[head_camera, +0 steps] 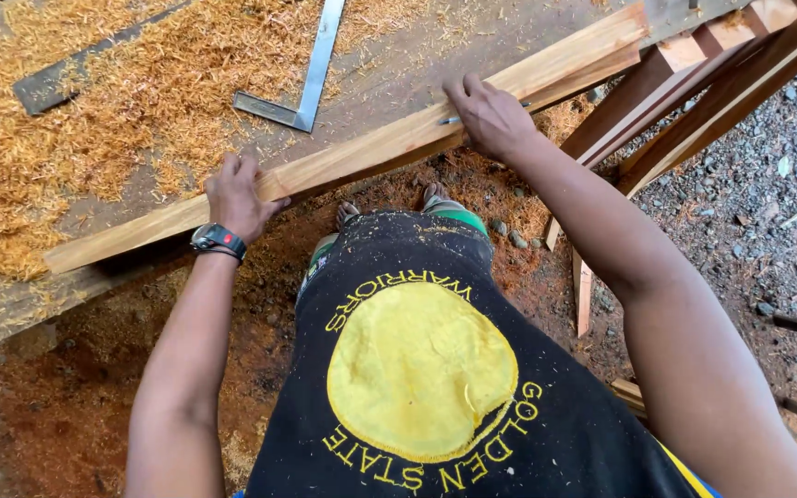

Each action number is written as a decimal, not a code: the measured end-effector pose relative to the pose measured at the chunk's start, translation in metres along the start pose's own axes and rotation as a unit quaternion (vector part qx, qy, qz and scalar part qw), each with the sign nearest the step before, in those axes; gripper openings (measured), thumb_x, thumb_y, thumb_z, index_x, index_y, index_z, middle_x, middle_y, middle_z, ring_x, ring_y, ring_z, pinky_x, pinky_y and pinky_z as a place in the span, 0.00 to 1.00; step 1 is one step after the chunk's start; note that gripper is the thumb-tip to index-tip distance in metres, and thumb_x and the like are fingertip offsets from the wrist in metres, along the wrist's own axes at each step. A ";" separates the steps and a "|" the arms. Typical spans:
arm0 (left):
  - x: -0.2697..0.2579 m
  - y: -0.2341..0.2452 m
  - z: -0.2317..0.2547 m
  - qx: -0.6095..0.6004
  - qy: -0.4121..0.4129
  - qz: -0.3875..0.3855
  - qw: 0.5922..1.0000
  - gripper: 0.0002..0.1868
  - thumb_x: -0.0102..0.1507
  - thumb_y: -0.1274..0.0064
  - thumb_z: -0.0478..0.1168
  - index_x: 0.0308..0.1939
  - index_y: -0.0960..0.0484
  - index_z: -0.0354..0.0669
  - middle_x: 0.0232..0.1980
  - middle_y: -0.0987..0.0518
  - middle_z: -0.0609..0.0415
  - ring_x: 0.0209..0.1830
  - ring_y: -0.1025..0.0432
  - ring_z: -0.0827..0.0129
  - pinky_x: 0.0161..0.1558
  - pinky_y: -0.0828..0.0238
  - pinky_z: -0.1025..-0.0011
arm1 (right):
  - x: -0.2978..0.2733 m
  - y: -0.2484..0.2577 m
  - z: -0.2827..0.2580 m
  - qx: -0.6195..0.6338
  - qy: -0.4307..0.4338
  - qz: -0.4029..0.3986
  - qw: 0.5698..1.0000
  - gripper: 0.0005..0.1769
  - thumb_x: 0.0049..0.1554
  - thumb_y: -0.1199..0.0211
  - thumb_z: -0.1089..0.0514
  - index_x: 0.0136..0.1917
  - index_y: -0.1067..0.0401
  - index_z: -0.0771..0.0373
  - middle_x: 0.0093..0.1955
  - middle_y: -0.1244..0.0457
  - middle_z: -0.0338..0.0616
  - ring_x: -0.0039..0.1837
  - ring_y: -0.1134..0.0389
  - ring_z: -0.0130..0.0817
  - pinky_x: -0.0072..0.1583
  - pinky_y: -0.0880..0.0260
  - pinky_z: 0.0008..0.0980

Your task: The person uses a metal square and a pencil to mark lines on a wooden plank. They measure and mark multiple points along the wood, then move the plank to a different position on the workbench to continue marking.

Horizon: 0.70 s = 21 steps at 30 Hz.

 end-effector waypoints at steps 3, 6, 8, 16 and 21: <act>-0.003 -0.014 -0.004 0.006 -0.045 0.054 0.998 0.42 0.56 0.09 0.58 0.67 0.13 0.51 0.71 0.18 0.45 0.66 0.21 0.47 0.75 0.36 0.39 | 0.003 0.001 0.014 0.076 -0.105 -0.093 0.987 0.60 0.63 0.30 0.85 1.00 0.49 0.61 0.77 0.37 0.76 0.48 0.22 0.56 0.46 0.07 0.49; 0.000 -0.005 0.002 0.019 -0.065 0.050 0.996 0.46 0.60 0.16 0.73 0.66 0.17 0.47 0.64 0.14 0.45 0.64 0.20 0.46 0.73 0.32 0.39 | 0.012 -0.020 0.040 -0.004 -0.129 -0.109 0.986 0.10 0.81 0.39 0.68 0.73 0.24 0.67 0.70 0.38 0.62 0.46 0.21 0.43 0.48 0.04 0.45; -0.003 -0.009 0.007 0.016 -0.081 0.010 0.997 0.37 0.64 0.15 0.67 0.62 0.16 0.51 0.62 0.08 0.47 0.53 0.16 0.48 0.73 0.31 0.39 | 0.008 -0.019 0.035 -0.008 -0.091 -0.080 0.993 0.09 0.83 0.38 0.66 0.69 0.19 0.72 0.66 0.35 0.61 0.44 0.24 0.46 0.48 0.05 0.49; 0.002 -0.023 0.042 0.169 -0.058 -0.033 0.983 0.34 0.66 0.15 0.59 0.62 0.18 0.49 0.49 0.10 0.52 0.46 0.17 0.55 0.54 0.13 0.50 | -0.003 -0.029 0.047 -0.059 -0.004 -0.043 0.997 0.32 0.65 0.11 0.43 0.67 0.18 0.68 0.68 0.39 0.57 0.56 0.25 0.51 0.60 0.07 0.54; -0.004 -0.025 0.051 0.200 -0.024 -0.013 0.979 0.34 0.62 0.15 0.46 0.69 0.16 0.48 0.55 0.07 0.50 0.55 0.13 0.49 0.64 0.15 0.42 | -0.002 -0.041 0.066 -0.041 0.013 -0.047 0.998 0.40 0.61 0.08 0.37 0.72 0.17 0.65 0.71 0.41 0.56 0.67 0.31 0.55 0.70 0.12 0.62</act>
Point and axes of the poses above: each hand's wrist, its own x-axis towards the middle knuckle, its own y-axis out of the back of the hand, z = x × y, the point moved 7 cm from there along x, towards the middle knuckle
